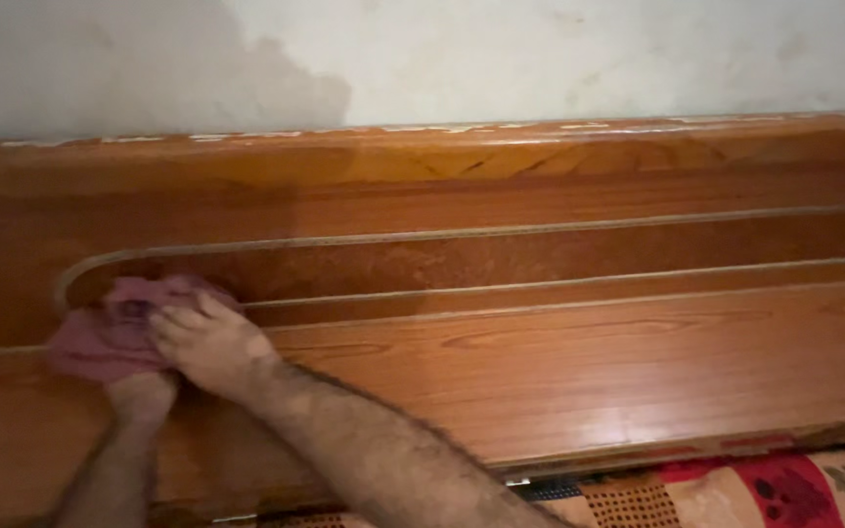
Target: The person wipes a light switch panel, the headboard of a wooden bed, and the exterior and interior surfaces of a wooden wall-mounted cabinet using a cloth rag.
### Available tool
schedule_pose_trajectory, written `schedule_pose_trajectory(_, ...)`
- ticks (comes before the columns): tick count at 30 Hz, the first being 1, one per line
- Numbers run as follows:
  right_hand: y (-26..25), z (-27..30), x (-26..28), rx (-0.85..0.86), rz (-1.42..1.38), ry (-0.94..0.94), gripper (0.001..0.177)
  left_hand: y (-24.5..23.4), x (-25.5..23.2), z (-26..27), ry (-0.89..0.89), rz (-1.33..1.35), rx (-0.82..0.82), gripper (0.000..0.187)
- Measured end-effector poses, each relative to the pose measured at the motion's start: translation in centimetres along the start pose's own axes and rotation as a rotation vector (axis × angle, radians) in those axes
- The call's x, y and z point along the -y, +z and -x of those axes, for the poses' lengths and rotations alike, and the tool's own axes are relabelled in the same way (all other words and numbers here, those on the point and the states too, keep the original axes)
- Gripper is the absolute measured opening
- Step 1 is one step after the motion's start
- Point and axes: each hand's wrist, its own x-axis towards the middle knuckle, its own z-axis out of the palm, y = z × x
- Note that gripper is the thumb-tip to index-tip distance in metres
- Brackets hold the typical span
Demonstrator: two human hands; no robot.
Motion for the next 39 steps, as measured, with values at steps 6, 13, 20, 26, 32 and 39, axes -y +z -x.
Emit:
schedule_pose_trajectory(6, 2.1, 2.4, 2.5, 0.057, -0.291, 0.147, 0.057, 4.8, -3.8, 4.0, 0.113, -1.063, 0.314, 0.036)
schedule_pose_trajectory(13, 1.0, 4.4, 3.1, 0.377, -0.836, 0.308, 0.065, 9.0, -7.5, 2.9, -0.784, -2.455, 0.192, 0.049)
schedule_pose_trajectory(20, -4.0, 7.4, 2.3, 0.333, -0.897, 0.591, 0.071, 8.5, -8.9, 6.7, -0.325, -2.28, 0.258, 0.067)
schedule_pose_trajectory(26, -1.0, 8.8, 5.5, 0.326, -0.874, 0.587, 0.084, 8.9, -4.1, 12.9, -0.538, -2.352, 0.139, 0.071)
schedule_pose_trajectory(32, 2.4, 4.3, 7.3, 0.331, -0.912, 0.522, 0.09, 6.2, -5.3, 12.8, -0.494, -2.332, 0.094, 0.064)
schedule_pose_trajectory(39, 2.6, -2.7, 10.3, 0.309, -0.956, 0.469, 0.092, 1.4, -9.7, 10.5, -0.5, -2.341, -0.091, 0.072)
